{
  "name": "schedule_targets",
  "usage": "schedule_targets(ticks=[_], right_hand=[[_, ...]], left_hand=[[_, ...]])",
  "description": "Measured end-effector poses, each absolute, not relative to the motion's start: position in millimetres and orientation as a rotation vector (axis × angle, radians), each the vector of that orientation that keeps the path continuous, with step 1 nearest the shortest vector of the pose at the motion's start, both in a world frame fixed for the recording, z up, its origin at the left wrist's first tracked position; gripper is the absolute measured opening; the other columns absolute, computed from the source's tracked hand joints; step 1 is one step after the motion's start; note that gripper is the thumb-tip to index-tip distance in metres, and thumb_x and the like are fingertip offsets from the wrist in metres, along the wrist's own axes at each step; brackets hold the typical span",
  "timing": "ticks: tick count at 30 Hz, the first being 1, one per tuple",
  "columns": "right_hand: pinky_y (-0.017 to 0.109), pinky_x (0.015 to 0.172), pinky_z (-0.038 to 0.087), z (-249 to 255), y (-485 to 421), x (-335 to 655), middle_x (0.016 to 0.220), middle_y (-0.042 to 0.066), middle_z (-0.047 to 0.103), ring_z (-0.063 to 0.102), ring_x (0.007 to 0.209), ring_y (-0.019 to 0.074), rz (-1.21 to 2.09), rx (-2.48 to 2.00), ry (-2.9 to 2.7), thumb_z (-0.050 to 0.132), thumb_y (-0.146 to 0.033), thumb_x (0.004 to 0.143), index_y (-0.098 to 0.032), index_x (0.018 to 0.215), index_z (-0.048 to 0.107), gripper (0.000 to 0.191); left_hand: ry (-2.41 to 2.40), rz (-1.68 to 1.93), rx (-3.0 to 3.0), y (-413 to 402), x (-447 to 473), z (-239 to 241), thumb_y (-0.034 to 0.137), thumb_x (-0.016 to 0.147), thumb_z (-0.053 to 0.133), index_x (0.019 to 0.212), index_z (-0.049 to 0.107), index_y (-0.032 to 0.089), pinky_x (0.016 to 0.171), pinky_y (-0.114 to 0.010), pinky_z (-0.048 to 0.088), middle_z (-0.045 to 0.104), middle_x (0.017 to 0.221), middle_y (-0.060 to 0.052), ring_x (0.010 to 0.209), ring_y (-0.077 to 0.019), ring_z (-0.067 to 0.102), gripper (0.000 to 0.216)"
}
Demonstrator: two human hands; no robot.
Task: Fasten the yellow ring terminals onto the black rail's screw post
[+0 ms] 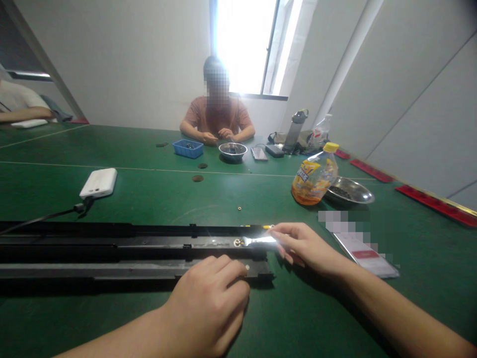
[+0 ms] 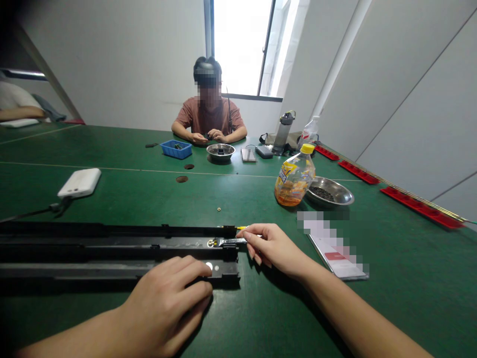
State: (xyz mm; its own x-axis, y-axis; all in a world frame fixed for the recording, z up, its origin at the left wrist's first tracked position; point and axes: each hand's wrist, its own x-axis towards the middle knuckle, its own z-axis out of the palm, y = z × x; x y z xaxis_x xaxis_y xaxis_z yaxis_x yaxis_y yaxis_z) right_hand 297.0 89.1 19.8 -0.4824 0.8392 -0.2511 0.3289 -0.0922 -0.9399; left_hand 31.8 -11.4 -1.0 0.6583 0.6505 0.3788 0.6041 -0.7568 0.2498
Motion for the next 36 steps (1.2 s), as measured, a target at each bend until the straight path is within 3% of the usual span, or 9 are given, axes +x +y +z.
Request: schedule_targets(ticks=[6,11,15,24,36], right_hand=[[0.022,0.046,0.031,23.5,85.4,291.5,0.059,-0.003,0.056,0.045,0.050,0.0080,1.585,-1.188,-1.805,0.069,-0.065,0.097,-0.015,0.083,0.067,0.051],[0.021,0.041,0.025,20.9,88.5,295.4,0.058,-0.005,0.056,0.041,0.044,0.0070,1.589,-1.263,-1.779,0.067,-0.064,0.098,-0.015,0.093,0.069,0.050],[0.020,0.041,0.027,20.5,88.6,295.5,0.059,-0.004,0.057,0.041,0.045,0.0072,1.592,-1.254,-1.813,0.066,-0.064,0.099,-0.016,0.090,0.067,0.049],[0.024,0.053,0.039,25.5,81.9,283.9,0.068,-0.001,0.060,0.050,0.056,0.0107,1.551,-1.198,-1.838,0.069,-0.066,0.096,-0.015,0.089,0.070,0.051],[0.024,0.050,0.041,17.8,84.0,287.1,0.074,0.002,0.071,0.051,0.052,0.0101,1.522,-1.215,-1.750,0.069,-0.062,0.097,-0.013,0.109,0.074,0.051]], left_hand=[[1.043,0.667,2.766,-11.4,31.0,-1.7,0.019,0.092,0.061,0.098,0.064,0.020,0.073,-0.041,0.047,0.067,0.111,-0.007,0.088,-0.0246,0.056,0.006],[1.059,0.659,2.770,-11.0,31.6,-0.1,0.019,0.093,0.061,0.098,0.064,0.020,0.073,-0.041,0.047,0.067,0.110,-0.007,0.088,-0.0248,0.057,0.006],[1.050,0.654,2.774,-11.2,31.0,-0.1,0.021,0.093,0.061,0.098,0.065,0.020,0.071,-0.041,0.047,0.067,0.107,-0.007,0.087,-0.0250,0.057,0.006],[1.053,0.680,2.771,-11.9,31.3,-1.0,0.020,0.094,0.060,0.098,0.065,0.020,0.073,-0.040,0.048,0.067,0.107,-0.007,0.088,-0.0244,0.057,0.006],[1.047,0.676,2.767,-11.3,31.9,-0.7,0.019,0.092,0.062,0.098,0.065,0.020,0.073,-0.040,0.048,0.067,0.107,-0.007,0.088,-0.0245,0.057,0.006]])
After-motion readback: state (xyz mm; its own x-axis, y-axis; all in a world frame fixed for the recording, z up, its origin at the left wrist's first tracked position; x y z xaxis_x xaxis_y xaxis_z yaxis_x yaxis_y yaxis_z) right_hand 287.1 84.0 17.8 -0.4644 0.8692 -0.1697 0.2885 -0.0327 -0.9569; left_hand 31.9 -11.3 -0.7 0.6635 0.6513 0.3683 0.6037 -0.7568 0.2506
